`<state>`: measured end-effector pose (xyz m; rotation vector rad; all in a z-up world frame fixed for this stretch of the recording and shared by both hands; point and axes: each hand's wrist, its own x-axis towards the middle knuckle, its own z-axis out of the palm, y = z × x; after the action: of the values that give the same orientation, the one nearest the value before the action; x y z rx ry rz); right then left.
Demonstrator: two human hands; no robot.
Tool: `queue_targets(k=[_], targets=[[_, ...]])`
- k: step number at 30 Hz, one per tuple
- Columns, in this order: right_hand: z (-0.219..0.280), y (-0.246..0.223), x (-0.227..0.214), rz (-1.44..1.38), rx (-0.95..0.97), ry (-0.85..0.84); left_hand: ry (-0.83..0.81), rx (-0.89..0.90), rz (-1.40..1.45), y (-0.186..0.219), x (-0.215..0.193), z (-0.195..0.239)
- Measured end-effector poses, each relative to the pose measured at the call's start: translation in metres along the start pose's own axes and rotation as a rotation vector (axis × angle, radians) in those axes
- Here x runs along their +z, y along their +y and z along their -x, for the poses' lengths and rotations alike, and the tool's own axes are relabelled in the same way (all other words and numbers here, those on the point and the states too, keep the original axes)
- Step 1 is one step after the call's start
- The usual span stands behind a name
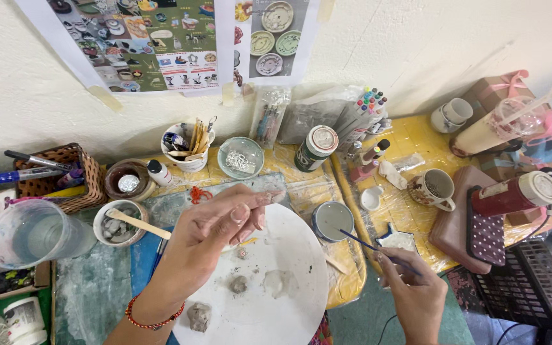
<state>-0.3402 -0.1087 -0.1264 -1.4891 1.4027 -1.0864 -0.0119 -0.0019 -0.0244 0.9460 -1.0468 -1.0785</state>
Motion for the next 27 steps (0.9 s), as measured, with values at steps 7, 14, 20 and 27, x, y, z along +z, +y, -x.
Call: queue_targets(k=[7, 14, 20, 27], targets=[[-0.012, 0.026, 0.029, 0.400, -0.140, -0.001, -0.037, 0.070, 0.065, -0.001, 0.003, 0.000], [-0.023, 0.070, 0.022, -0.294, -0.469, 0.122, -0.012, 0.061, 0.108, -0.005, 0.009, 0.005], [-0.005, 0.082, 0.013, -0.995, -0.650, 0.005, -0.039, 0.176, 0.032, -0.005, 0.018, 0.013], [-0.099, 0.101, -0.068, 0.142, -0.879, -1.081, -0.015, 0.127, -0.182, 0.009, 0.022, 0.016]])
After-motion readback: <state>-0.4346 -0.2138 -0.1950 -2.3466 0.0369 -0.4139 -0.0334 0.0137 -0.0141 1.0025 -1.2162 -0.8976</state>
